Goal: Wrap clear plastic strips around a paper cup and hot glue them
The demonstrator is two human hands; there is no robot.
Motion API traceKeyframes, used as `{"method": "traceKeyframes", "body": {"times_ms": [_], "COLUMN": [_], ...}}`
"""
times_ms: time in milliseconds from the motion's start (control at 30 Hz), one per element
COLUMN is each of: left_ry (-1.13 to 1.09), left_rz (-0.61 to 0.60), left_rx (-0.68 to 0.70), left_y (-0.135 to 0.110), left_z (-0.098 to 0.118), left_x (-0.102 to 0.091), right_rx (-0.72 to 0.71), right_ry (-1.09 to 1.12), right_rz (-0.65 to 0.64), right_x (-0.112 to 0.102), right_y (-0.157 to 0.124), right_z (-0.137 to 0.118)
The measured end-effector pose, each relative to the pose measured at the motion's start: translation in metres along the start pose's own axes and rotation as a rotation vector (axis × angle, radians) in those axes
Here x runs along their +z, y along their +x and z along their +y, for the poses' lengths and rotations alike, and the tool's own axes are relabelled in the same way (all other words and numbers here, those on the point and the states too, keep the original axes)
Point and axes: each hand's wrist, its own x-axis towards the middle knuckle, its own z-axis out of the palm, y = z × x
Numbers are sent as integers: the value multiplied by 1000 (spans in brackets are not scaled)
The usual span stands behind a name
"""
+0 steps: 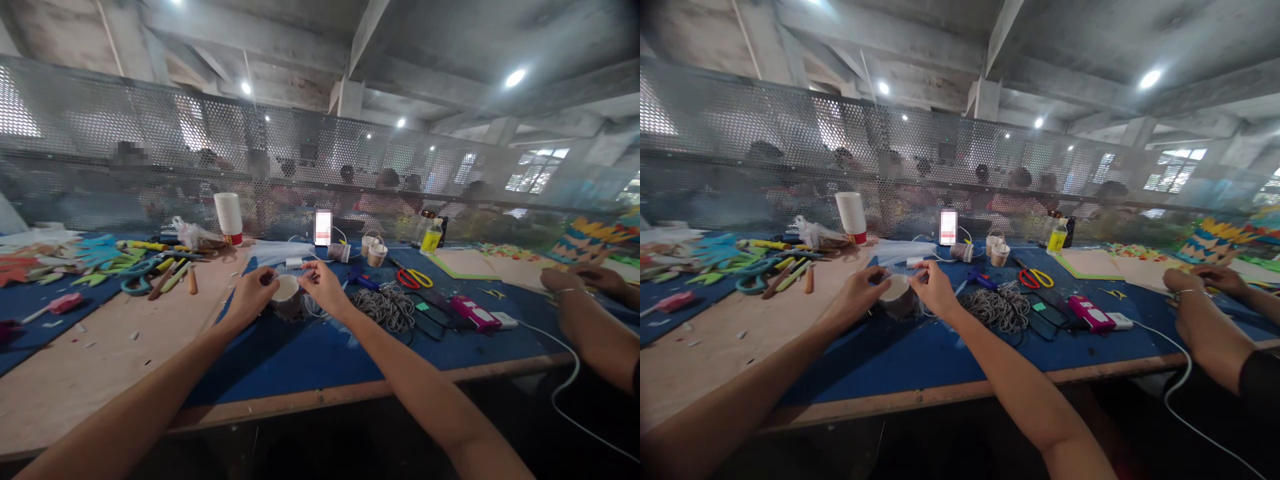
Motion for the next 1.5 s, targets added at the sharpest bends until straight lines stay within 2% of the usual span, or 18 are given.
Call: {"method": "traceKeyframes", "body": {"times_ms": [300,600,833,1100,1300,1500], "left_ry": [-51,3,-74,-14,-73,-36], "left_rz": [-54,-16,-99,-67,-146,-104], "left_rx": [-11,4,-24,-33,-9,-28], "left_y": [-1,4,4,6,5,5], "left_z": [4,-3,-1,-6,-1,-4], "left_x": [-2,0,-3,-3,-6,-4], "right_rx": [-2,-13,-12,-23,-16,-15], "right_ry": [-34,-40,-37,-46,-51,-11], "right_rz": [11,3,14,3,9,-1], "right_x": [-4,-3,-4,-3,-4,-4], "right_y": [-2,-4,-4,-5,-4,-5], "right_z": [-8,-10,-10,-14,-11,-13]}}
